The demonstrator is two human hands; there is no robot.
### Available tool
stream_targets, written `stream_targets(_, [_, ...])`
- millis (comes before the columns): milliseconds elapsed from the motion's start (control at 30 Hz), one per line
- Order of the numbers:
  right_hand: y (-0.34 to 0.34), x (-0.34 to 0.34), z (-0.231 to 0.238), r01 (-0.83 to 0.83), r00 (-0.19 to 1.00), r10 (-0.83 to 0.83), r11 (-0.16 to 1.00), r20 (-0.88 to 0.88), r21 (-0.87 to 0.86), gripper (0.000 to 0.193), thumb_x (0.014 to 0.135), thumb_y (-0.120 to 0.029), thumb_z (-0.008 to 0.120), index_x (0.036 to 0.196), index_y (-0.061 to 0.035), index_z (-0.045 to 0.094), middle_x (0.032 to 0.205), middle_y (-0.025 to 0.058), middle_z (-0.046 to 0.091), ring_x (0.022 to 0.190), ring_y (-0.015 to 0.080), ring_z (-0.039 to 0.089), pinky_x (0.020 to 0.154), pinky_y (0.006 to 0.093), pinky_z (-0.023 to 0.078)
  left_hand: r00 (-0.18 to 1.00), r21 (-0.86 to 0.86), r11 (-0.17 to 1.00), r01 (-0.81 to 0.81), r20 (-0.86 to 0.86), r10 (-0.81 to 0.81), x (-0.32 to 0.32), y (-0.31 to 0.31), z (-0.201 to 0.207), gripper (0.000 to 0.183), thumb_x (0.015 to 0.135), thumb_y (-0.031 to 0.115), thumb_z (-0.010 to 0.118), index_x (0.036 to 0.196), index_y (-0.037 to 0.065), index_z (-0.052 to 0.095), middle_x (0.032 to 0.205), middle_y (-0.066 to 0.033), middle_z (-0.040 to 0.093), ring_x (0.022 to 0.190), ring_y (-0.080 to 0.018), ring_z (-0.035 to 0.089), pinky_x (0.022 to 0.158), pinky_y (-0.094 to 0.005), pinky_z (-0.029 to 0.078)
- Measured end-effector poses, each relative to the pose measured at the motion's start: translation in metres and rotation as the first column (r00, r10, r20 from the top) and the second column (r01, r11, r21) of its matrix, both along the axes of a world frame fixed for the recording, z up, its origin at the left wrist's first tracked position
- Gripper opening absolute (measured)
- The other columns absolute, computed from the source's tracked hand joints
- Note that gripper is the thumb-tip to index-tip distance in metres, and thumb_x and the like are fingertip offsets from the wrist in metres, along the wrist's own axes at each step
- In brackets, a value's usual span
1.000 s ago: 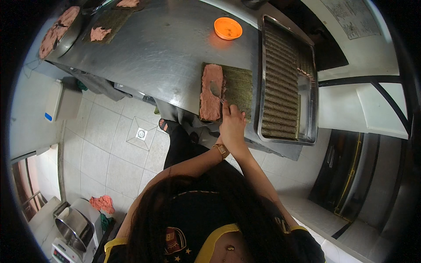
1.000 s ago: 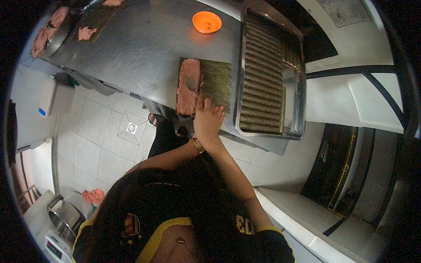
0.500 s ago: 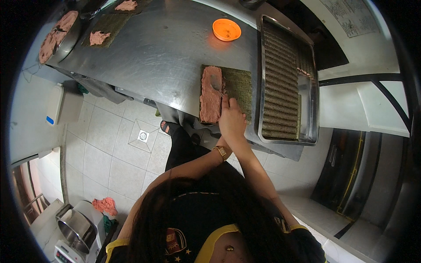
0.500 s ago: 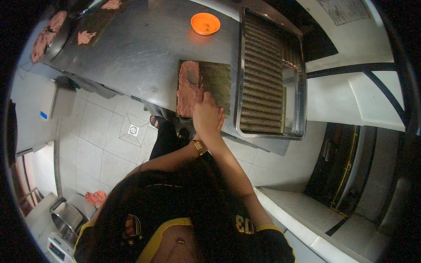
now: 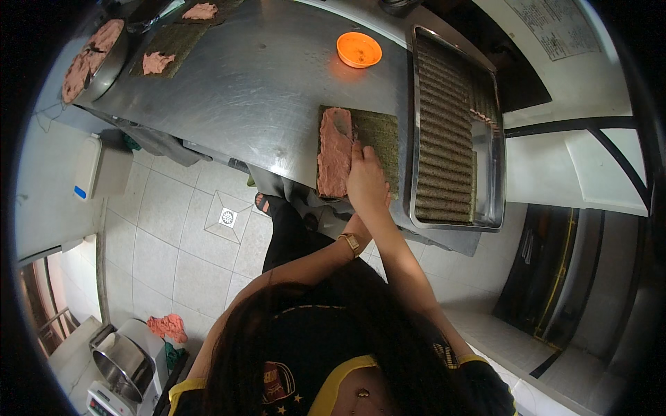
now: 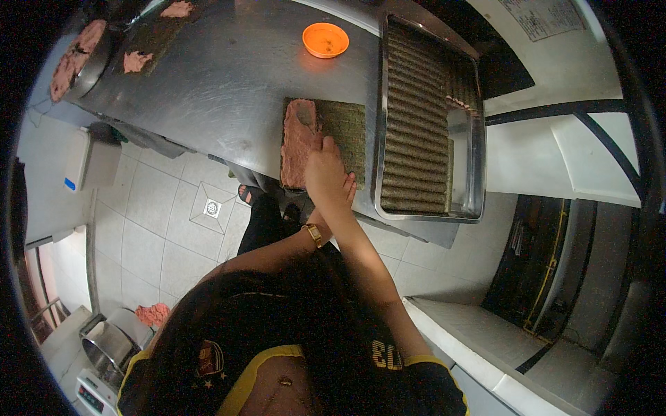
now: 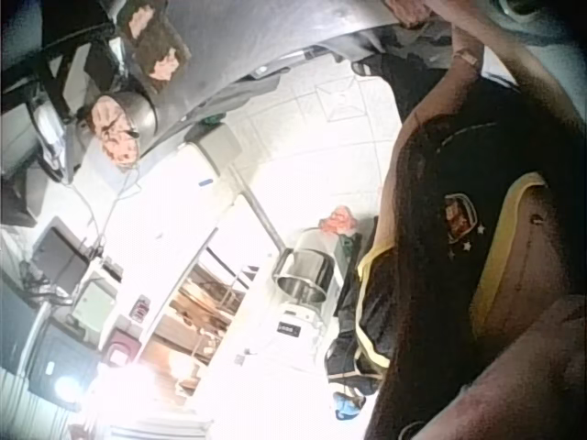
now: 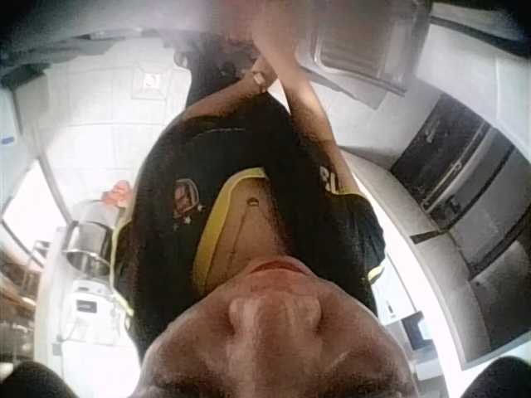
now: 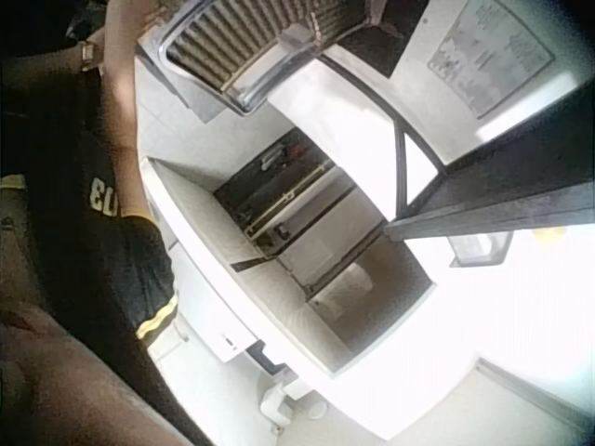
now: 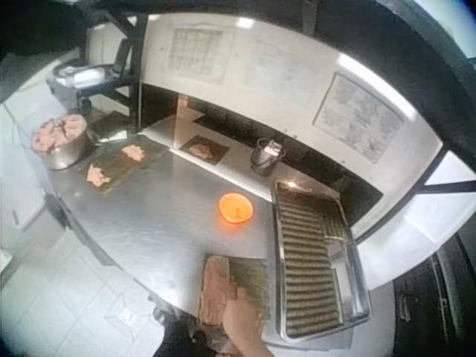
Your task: The person spreads a pink paste onto a sheet of seaweed using a spoon, then rolls the seaweed into a cylinder. The finished roll is placed on a tray with other completed rolls.
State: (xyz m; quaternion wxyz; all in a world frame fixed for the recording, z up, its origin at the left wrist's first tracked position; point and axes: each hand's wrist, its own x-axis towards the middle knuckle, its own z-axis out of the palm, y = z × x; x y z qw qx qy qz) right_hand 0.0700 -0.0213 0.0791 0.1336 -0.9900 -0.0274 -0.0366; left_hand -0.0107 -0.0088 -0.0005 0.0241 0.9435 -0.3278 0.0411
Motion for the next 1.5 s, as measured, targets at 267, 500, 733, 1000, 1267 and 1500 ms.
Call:
stream_targets(267, [-0.008, 0.015, 0.021, 0.009, 0.999, 0.003, 0.973, -0.055, 0.229, 0.042, 0.075, 0.005, 0.052, 0.117, 0.0030, 0.056, 0.103, 0.0216, 0.055, 0.088, 0.0383, 0.060, 0.075, 0.0442, 0.051, 0.980, 0.108, 0.984, 0.145, -0.153, -0.127, -0.004, 0.002, -0.013, 0.059, 0.091, 0.027, 0.037, 0.143, 0.001, 0.028, 0.153, -0.0139, 0.021, 0.142, -0.0288, 0.018, 0.115, -0.0433, 0.011])
stream_targets(500, [0.005, 0.018, 0.000, 0.011, 0.997, -0.018, 0.996, 0.075, 0.091, 0.041, 0.075, 0.007, 0.052, 0.115, 0.0026, 0.058, 0.094, 0.0213, 0.058, 0.087, 0.0368, 0.060, 0.073, 0.0435, 0.050, 0.999, 0.066, 0.998, -0.016, 0.050, 0.013, 0.000, -0.003, -0.001, 0.056, 0.092, 0.026, 0.039, 0.142, 0.004, 0.032, 0.152, -0.0108, 0.024, 0.142, -0.0272, 0.017, 0.116, -0.0445, 0.008])
stream_targets(733, [-0.011, 0.000, 0.018, -0.061, 0.998, 0.052, 0.966, 0.042, 0.252, 0.049, 0.075, 0.006, 0.052, 0.123, -0.0030, 0.055, 0.098, 0.0191, 0.055, 0.086, 0.0380, 0.060, 0.073, 0.0428, 0.050, 0.975, 0.079, 0.983, 0.164, -0.164, -0.150, -0.005, -0.001, -0.028, 0.058, 0.090, 0.025, 0.039, 0.143, 0.002, 0.029, 0.151, -0.0167, 0.022, 0.142, -0.0278, 0.015, 0.116, -0.0465, 0.007])
stream_targets(1000, [0.004, -0.054, -0.002, 0.080, 0.996, -0.072, 0.981, 0.051, -0.175, 0.045, 0.079, -0.005, 0.053, 0.123, -0.0090, 0.054, 0.104, 0.0149, 0.056, 0.099, 0.0431, 0.057, 0.090, 0.0555, 0.042, 0.944, 0.118, 0.959, 0.258, -0.244, -0.224, -0.002, -0.002, -0.029, 0.061, 0.088, 0.025, 0.040, 0.142, -0.001, 0.028, 0.151, -0.0210, 0.021, 0.142, -0.0306, 0.014, 0.115, -0.0479, 0.007])
stream_targets(1267, [-0.018, -0.064, 0.000, 0.097, 0.987, -0.068, 0.974, -0.144, 0.207, 0.049, 0.080, -0.009, 0.053, 0.129, -0.0095, 0.051, 0.115, 0.0133, 0.051, 0.119, 0.0475, 0.042, 0.105, 0.0574, 0.027, 0.987, 0.130, 0.980, 0.147, -0.082, -0.138, -0.002, -0.003, -0.017, 0.061, 0.088, 0.025, 0.041, 0.142, -0.001, 0.028, 0.151, -0.0213, 0.020, 0.142, -0.0315, 0.014, 0.115, -0.0481, 0.007])
stream_targets(1500, [-0.011, -0.083, -0.028, -0.001, 0.997, 0.014, 0.985, 0.072, -0.175, 0.052, 0.077, -0.008, 0.057, 0.129, -0.0092, 0.050, 0.115, 0.0145, 0.050, 0.123, 0.0446, 0.039, 0.106, 0.0603, 0.024, 0.994, 0.134, 0.986, 0.103, 0.014, -0.106, -0.003, 0.001, -0.008, 0.061, 0.087, 0.024, 0.041, 0.142, -0.001, 0.029, 0.151, -0.0217, 0.020, 0.142, -0.0323, 0.014, 0.115, -0.0482, 0.007])
